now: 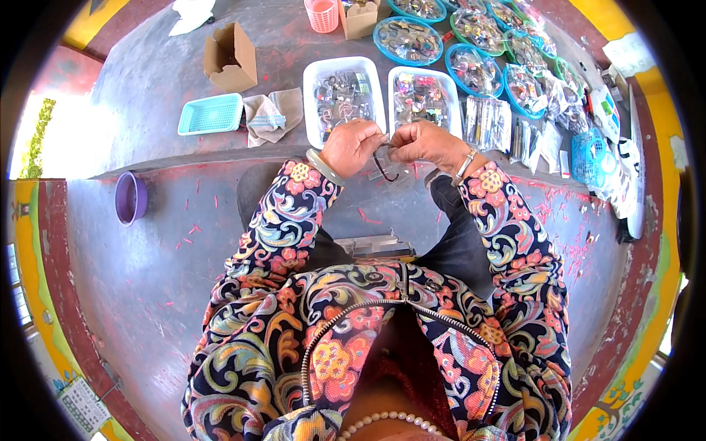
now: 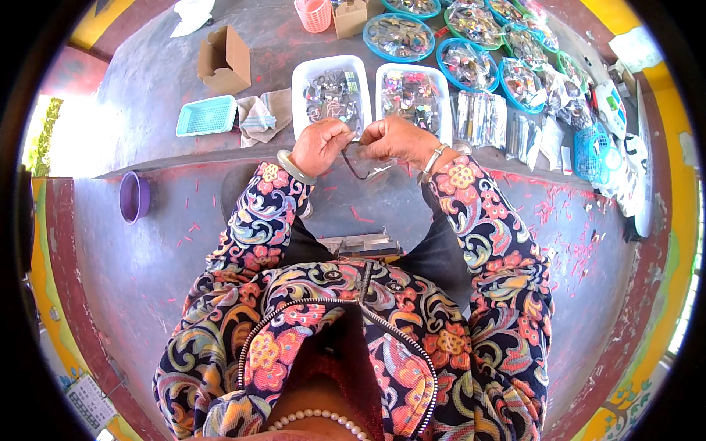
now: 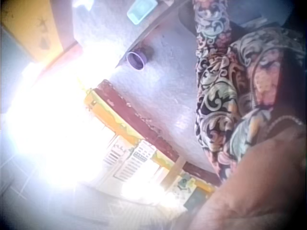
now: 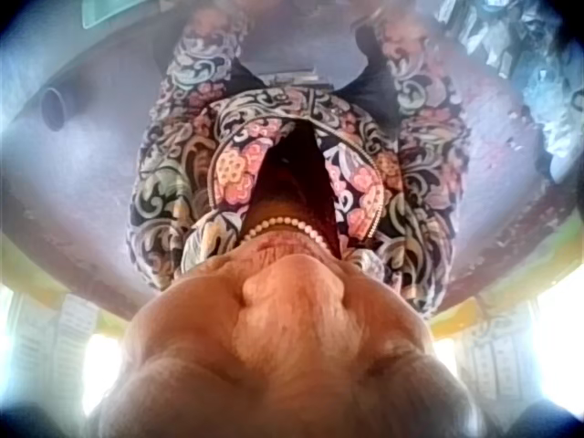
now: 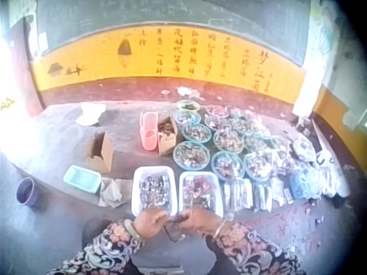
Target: The person sits on the floor and sorts through various small hair accessories, including clips and bands, from white plastic trays. They pick up items, inspect them, and place them back into the trays or into small plastic bags.
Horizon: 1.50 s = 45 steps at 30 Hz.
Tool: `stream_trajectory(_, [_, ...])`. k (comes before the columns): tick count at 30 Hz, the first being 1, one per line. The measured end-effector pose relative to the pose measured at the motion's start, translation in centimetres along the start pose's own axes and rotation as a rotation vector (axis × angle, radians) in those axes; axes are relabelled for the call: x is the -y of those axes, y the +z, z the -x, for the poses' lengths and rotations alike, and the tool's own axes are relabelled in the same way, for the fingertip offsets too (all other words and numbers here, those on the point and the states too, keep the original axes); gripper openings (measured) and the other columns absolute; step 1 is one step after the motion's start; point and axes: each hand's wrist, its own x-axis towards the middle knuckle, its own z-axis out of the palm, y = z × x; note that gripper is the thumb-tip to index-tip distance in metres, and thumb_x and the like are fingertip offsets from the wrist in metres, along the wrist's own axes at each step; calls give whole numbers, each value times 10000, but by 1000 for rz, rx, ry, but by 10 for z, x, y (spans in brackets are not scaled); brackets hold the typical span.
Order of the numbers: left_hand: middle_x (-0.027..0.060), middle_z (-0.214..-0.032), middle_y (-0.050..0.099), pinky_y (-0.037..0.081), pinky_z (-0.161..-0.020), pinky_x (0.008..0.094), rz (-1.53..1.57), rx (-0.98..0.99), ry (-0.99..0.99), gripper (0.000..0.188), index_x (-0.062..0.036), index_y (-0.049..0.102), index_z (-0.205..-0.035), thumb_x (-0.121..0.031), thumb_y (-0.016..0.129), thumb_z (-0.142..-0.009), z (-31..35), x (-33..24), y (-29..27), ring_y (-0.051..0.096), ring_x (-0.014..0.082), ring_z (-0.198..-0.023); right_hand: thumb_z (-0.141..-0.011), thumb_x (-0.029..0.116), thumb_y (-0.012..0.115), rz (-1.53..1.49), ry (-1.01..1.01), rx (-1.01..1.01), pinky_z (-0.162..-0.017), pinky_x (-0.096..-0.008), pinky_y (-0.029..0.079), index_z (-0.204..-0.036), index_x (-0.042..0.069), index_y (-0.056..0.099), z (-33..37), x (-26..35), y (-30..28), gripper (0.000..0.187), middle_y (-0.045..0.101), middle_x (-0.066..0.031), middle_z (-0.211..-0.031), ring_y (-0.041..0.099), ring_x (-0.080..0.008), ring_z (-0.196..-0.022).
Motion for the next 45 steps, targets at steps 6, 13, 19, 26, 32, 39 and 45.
stream_trajectory(6, [79, -612, 511, 397, -528, 303, 9, 31, -10, 148, -22, 524, -699, -124, 522, -807, 0, -2, -1, 505, 208, -554, -676, 65, 647, 50, 53, 41, -581, -207, 408, -846, -42, 606, 2, 0, 1, 205, 590, -28, -714, 516, -78, -637])
stream_trajectory(13, [53, -618, 530, 387, -505, 279, -20, 27, 25, 160, -29, 532, -704, -141, 521, -819, 0, 3, -3, 500, 177, -541, -660, 36, 641, 107, 2, 55, -586, -211, 414, -840, -43, 601, 0, 0, 0, 200, 590, -30, -718, 526, -88, -643])
stream_trajectory(19, [25, -768, 614, 397, -447, 191, 615, 90, -587, 168, -37, 546, -843, -203, 553, -815, -1, -2, -1, 547, 82, -603, -690, 82, 661, -280, -30, -277, -537, -185, 391, -816, -6, 607, -5, -14, -8, 163, 585, -13, -696, 514, -64, -585])
stream_trajectory(26, [79, -816, 636, 454, -493, 197, 806, 188, -749, 220, 18, 557, -896, -169, 584, -783, -4, -6, 9, 618, 137, -768, -708, 173, 687, -248, -68, -359, -553, -184, 377, -830, 29, 624, -2, -8, -7, 199, 590, 8, -705, 497, -58, -589])
stream_trajectory(32, [72, -824, 645, 377, -415, 169, 685, 341, -737, 143, -19, 566, -778, -161, 572, -793, -1, -1, 5, 614, 101, -717, -726, 197, 672, -257, -126, -353, -573, -197, 358, -895, 31, 643, -3, 1, -4, 239, 614, 6, -748, 471, -48, -619])
stream_trajectory(39, [89, -827, 641, 352, -384, 171, 696, 347, -739, 127, -17, 563, -772, -140, 560, -801, -4, -17, 2, 631, 132, -781, -745, 166, 647, -317, -211, -372, -589, -180, 382, -864, -4, 643, -1, -2, -2, 208, 626, -35, -743, 521, -66, -634])
stream_trajectory(45, [81, -816, 640, 360, -381, 175, 706, 297, -754, 133, -5, 567, -829, -135, 555, -804, -2, -15, 4, 634, 133, -754, -741, 117, 643, -435, -239, -431, -649, -198, 416, -851, -30, 637, 0, 3, 3, 184, 627, -62, -764, 565, -99, -699])
